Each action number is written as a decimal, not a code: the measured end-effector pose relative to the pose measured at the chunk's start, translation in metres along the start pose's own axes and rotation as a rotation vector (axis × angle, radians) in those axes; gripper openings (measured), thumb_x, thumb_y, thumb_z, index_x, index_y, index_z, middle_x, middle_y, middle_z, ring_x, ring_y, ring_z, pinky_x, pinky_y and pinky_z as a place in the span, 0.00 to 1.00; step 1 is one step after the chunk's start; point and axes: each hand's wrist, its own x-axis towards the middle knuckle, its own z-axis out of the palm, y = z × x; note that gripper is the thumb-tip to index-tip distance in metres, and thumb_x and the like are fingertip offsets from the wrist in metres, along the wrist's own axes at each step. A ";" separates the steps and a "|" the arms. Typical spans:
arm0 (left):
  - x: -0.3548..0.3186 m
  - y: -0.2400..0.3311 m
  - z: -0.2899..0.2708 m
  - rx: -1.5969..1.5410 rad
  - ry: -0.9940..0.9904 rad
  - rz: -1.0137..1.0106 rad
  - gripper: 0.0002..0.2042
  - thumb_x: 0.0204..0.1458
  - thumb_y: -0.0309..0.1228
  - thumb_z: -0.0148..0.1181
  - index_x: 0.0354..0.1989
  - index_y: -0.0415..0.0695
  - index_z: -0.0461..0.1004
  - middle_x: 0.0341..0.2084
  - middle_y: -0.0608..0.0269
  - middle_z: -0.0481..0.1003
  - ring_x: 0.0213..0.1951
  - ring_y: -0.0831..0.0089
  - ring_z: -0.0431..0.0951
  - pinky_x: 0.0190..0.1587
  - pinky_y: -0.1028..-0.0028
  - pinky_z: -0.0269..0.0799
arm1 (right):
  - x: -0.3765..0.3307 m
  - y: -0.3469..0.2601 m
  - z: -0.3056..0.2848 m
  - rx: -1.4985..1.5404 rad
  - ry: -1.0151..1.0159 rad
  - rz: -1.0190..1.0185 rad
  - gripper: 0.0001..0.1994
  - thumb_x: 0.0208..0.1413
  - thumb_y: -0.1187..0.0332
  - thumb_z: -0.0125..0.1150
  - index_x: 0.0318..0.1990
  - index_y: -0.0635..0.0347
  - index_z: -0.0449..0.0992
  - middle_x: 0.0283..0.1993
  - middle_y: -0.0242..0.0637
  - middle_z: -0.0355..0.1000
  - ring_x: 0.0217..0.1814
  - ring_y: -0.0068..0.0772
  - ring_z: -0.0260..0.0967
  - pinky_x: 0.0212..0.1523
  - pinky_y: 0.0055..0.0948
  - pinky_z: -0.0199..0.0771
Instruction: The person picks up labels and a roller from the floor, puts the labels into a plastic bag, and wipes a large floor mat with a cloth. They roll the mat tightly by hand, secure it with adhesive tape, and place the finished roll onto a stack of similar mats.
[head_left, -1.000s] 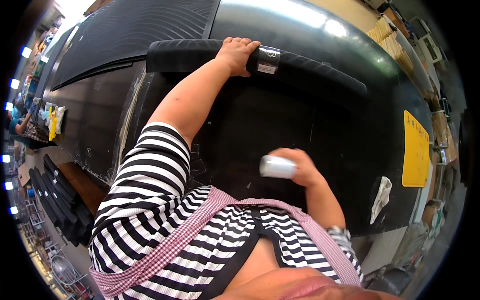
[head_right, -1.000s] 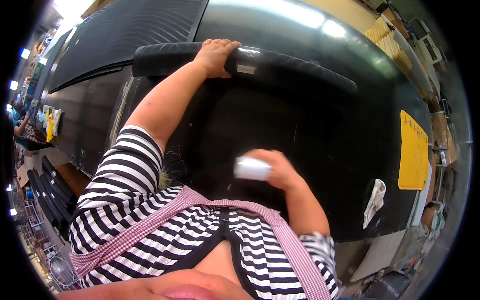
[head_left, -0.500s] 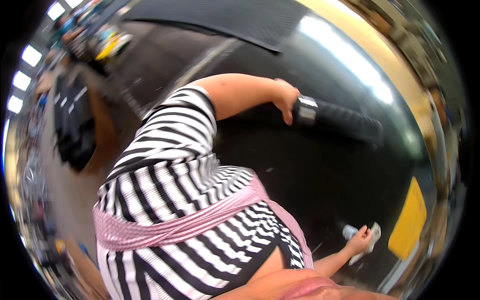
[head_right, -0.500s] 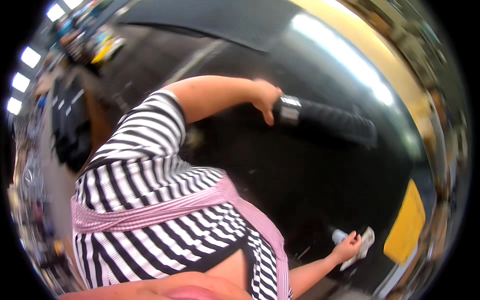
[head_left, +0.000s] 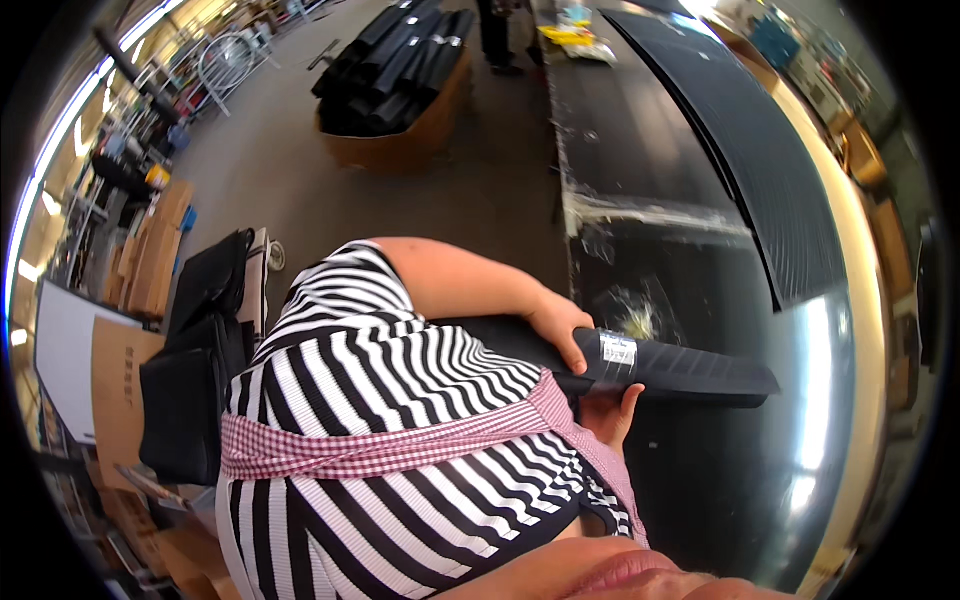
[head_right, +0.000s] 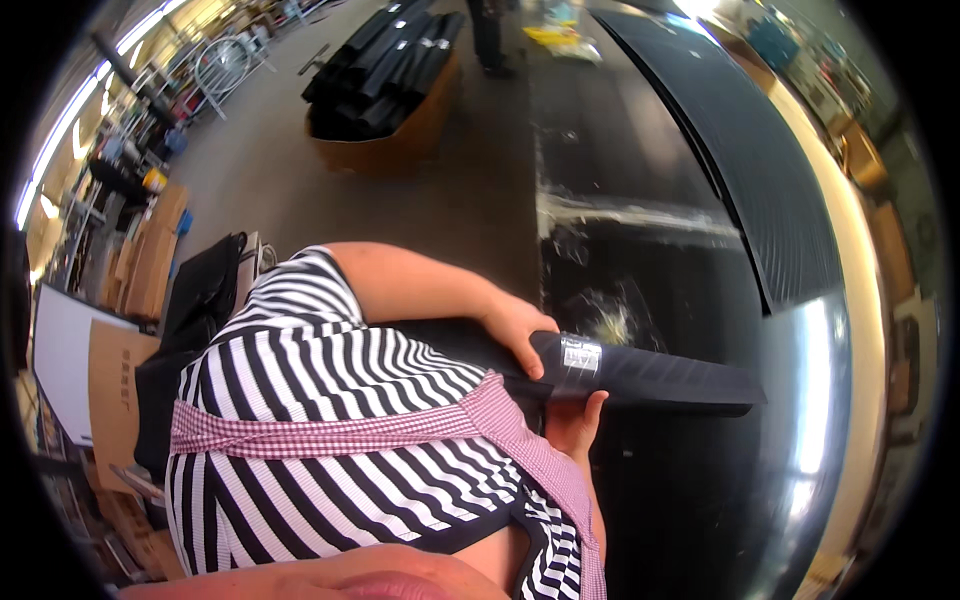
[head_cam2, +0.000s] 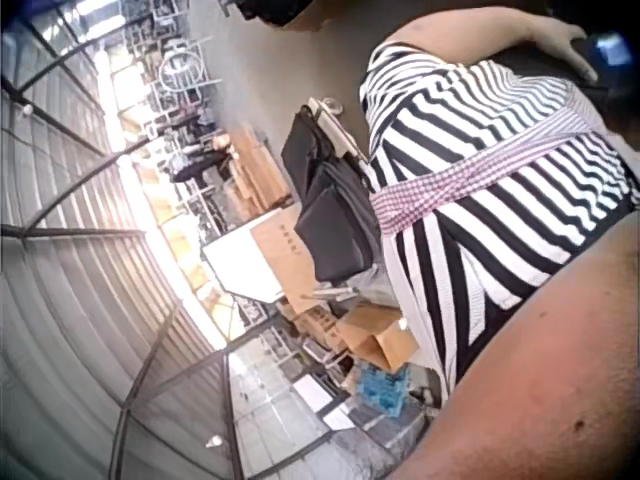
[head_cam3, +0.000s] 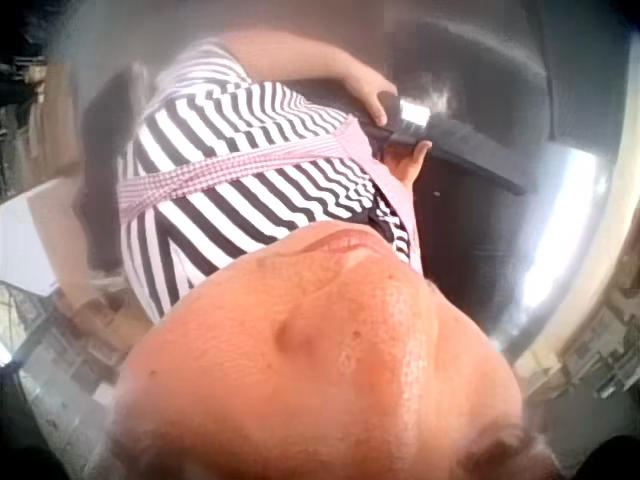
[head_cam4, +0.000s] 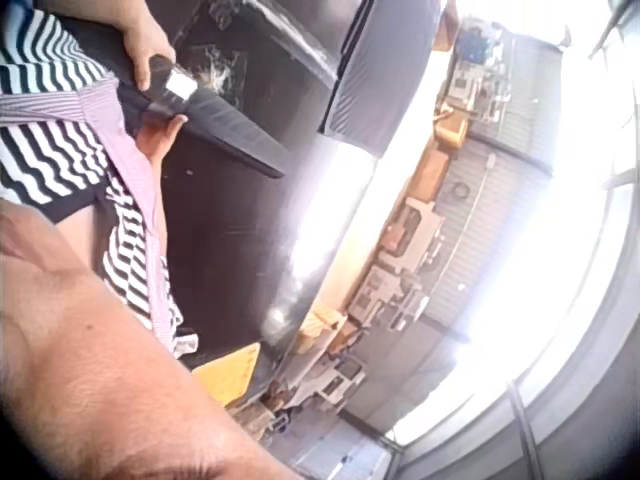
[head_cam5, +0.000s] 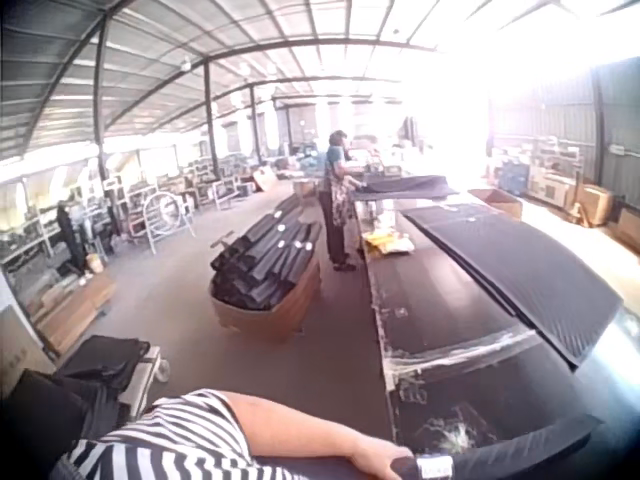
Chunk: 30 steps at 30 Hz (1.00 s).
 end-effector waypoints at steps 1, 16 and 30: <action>-0.023 -0.013 -0.003 -0.030 0.057 0.021 0.49 0.45 0.57 0.73 0.71 0.41 0.60 0.61 0.41 0.71 0.64 0.49 0.69 0.66 0.60 0.64 | 0.015 0.009 0.013 -0.005 0.011 0.003 0.41 0.56 0.33 0.60 0.69 0.52 0.66 0.70 0.34 0.66 0.72 0.40 0.60 0.74 0.46 0.53; -0.381 -0.328 -0.031 -0.390 0.459 -0.186 0.43 0.55 0.53 0.66 0.73 0.42 0.57 0.68 0.48 0.65 0.69 0.57 0.64 0.70 0.62 0.58 | 0.248 0.133 0.183 -0.191 -0.220 0.126 0.34 0.61 0.37 0.56 0.64 0.53 0.71 0.63 0.35 0.72 0.66 0.43 0.68 0.67 0.47 0.64; -0.350 -0.387 -0.156 -0.014 0.988 -0.208 0.49 0.48 0.52 0.69 0.77 0.51 0.50 0.74 0.36 0.48 0.75 0.42 0.49 0.74 0.49 0.46 | 0.495 0.253 0.316 -0.342 -0.416 0.380 0.29 0.60 0.48 0.63 0.60 0.60 0.73 0.59 0.37 0.75 0.62 0.41 0.70 0.69 0.43 0.63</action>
